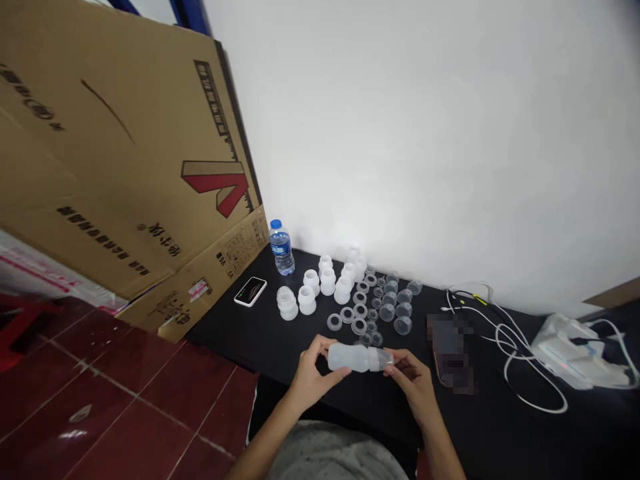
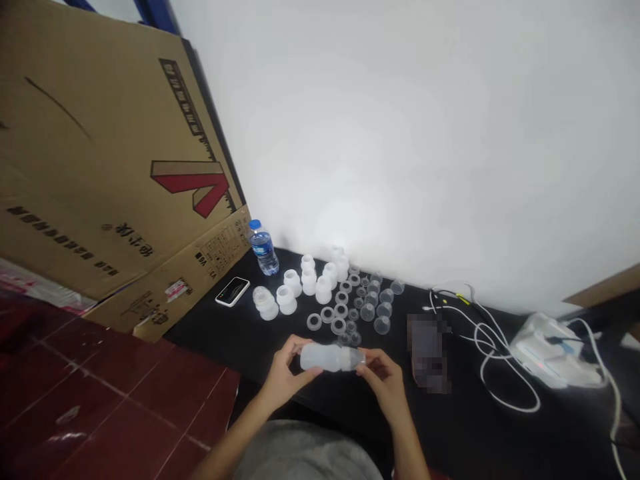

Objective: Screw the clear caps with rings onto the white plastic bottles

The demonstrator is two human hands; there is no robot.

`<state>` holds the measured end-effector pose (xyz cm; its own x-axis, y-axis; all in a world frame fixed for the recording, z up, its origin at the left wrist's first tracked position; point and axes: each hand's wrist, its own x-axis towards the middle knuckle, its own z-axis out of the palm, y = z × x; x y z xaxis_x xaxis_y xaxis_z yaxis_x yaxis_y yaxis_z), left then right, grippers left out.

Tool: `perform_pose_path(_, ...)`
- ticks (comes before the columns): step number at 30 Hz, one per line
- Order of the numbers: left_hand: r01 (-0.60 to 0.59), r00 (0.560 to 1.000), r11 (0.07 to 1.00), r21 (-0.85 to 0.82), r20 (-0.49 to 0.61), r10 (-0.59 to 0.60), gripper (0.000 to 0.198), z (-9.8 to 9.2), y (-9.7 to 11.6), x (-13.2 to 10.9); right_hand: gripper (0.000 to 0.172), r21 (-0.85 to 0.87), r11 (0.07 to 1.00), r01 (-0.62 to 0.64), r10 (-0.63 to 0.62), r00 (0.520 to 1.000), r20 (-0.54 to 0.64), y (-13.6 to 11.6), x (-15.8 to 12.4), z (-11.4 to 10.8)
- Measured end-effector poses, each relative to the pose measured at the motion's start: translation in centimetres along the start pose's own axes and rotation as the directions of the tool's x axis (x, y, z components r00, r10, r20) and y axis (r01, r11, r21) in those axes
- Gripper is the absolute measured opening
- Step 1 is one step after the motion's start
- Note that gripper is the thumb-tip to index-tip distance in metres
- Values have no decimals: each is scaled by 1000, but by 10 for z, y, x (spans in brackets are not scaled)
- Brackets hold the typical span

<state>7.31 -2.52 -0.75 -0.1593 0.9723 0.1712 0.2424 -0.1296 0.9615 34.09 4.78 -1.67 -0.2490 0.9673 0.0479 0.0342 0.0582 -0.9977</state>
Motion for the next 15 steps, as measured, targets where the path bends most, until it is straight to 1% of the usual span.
perform_pose_path(2, -32, 998, 993, 118, 55, 26, 43, 1, 6, -1, 36, 45, 999, -1, 2, 1000, -14, 1, 1, -2)
perform_pose_path(3, -56, 996, 985, 165, 84, 42, 44, 1, 9, -2, 34, 57, 998, -7, 6, 1000, 10, 0, 1, -2)
perform_pose_path(5, -119, 986, 966, 229, 138, 89, 48, 3, 15, -3, 34, 52, 998, -39, 32, 992, 120, -3, -1, -1)
perform_pose_path(7, -196, 971, 939, 281, 187, 147, 49, 5, 17, -5, 36, 20, 996, -91, 83, 965, 250, -9, -2, 1)
perform_pose_path(8, -226, 966, 924, 307, 196, 171, 48, 6, 18, -6, 38, 9, 993, -116, 108, 951, 288, -11, -3, 1)
perform_pose_path(9, -245, 963, 911, 333, 193, 189, 47, 8, 17, -7, 39, 3, 991, -134, 127, 945, 303, -13, -3, 2)
perform_pose_path(11, -248, 968, 891, 380, 142, 209, 43, 12, 13, -8, 41, -4, 990, -142, 137, 952, 273, -14, -2, 4)
perform_pose_path(13, -218, 975, 884, 414, 55, 214, 40, 15, 8, -8, 41, -15, 993, -120, 120, 969, 216, -12, -1, 5)
perform_pose_path(15, -176, 977, 884, 433, -34, 212, 39, 14, 3, -8, 40, -37, 995, -96, 101, 977, 187, -9, 0, 6)
